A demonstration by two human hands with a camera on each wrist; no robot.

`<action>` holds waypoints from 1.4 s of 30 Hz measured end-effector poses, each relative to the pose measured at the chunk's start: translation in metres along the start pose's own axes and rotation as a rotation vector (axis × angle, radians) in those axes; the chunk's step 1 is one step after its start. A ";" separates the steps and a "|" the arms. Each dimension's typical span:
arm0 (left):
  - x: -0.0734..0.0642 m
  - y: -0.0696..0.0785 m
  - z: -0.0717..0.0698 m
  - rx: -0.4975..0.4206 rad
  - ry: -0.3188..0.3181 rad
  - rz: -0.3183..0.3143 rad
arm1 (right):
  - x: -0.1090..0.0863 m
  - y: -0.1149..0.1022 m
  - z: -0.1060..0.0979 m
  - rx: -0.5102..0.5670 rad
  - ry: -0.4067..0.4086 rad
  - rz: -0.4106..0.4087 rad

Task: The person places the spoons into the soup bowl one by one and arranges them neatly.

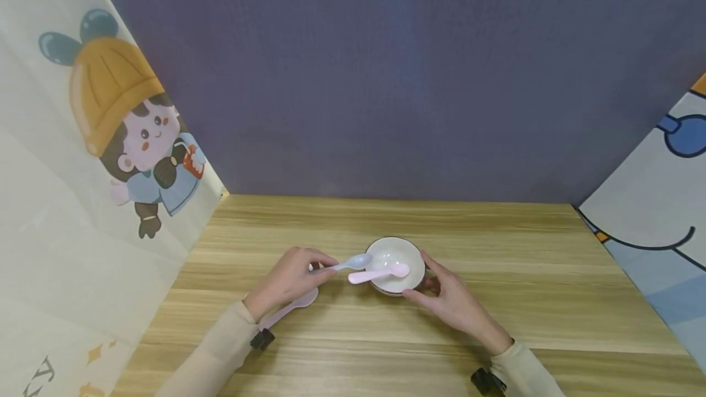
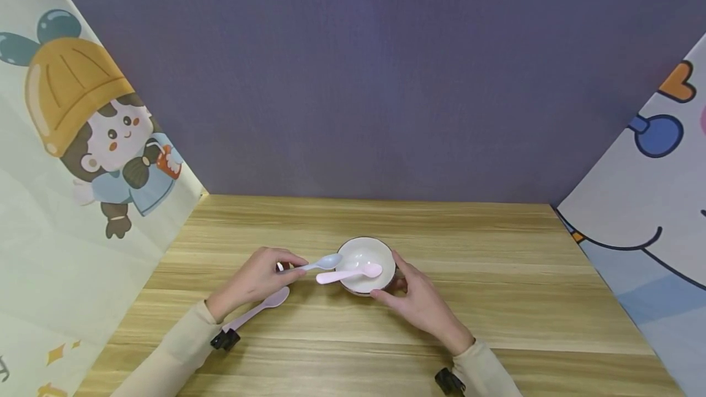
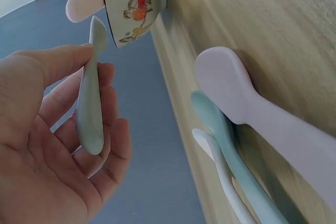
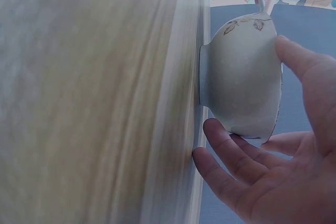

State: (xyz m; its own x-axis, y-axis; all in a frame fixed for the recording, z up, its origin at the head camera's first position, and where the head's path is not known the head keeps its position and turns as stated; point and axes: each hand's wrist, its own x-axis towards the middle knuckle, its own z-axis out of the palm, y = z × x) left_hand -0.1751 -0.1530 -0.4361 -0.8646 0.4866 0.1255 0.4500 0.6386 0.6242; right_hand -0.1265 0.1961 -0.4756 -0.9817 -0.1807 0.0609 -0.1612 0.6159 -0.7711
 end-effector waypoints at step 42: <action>0.006 0.010 0.009 -0.027 -0.035 -0.003 | 0.001 0.003 0.001 -0.002 -0.005 -0.001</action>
State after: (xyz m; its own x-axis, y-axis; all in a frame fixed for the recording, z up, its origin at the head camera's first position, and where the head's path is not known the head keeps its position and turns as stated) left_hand -0.1739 -0.1383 -0.4364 -0.8572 0.5058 0.0966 0.4409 0.6241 0.6450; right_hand -0.1278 0.1972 -0.4786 -0.9810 -0.1850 0.0584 -0.1623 0.6175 -0.7696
